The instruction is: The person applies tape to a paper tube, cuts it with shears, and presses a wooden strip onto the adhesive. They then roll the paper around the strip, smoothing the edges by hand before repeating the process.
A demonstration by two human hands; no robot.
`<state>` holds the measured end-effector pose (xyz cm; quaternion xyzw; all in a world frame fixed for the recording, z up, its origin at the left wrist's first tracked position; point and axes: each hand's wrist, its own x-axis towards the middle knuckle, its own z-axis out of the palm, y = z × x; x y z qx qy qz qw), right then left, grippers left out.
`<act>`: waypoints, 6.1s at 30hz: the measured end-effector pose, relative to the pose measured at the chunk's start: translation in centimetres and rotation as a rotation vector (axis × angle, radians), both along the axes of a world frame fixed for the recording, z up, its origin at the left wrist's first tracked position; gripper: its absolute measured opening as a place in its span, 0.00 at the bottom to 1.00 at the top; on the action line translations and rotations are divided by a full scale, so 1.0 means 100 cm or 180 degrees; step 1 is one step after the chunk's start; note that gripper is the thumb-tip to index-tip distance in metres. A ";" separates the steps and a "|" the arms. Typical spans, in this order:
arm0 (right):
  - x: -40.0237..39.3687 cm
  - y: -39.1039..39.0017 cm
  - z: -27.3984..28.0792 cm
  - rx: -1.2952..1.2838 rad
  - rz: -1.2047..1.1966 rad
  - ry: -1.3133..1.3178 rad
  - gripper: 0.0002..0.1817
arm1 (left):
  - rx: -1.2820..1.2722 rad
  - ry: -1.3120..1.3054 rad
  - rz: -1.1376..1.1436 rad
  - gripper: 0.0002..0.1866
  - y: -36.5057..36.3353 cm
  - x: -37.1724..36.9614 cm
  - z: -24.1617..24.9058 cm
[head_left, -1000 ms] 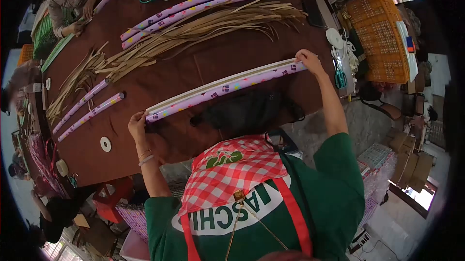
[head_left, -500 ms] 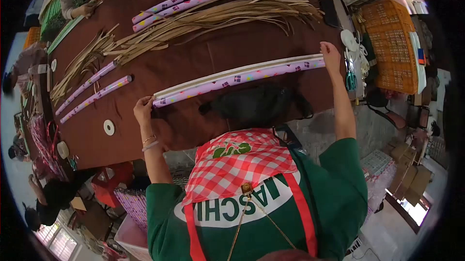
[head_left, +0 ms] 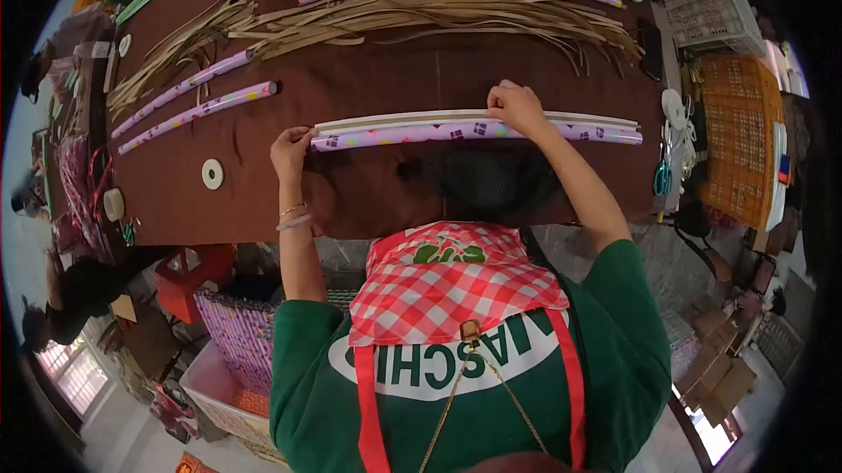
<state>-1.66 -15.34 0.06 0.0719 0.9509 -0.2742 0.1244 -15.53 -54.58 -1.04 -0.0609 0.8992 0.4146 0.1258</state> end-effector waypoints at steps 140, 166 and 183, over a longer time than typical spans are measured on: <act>0.195 0.260 0.021 0.0657 -0.0919 -0.1265 0.46 | -0.1807 0.0772 -0.3643 0.21 0.025 0.000 0.056; 0.209 0.227 0.001 0.1930 -0.0950 -0.0915 0.36 | -0.2630 0.1168 -0.3185 0.14 0.003 0.017 0.016; 0.214 0.225 0.000 0.1494 -0.1361 -0.0580 0.39 | -0.2961 0.1386 -0.3607 0.14 0.013 0.013 0.025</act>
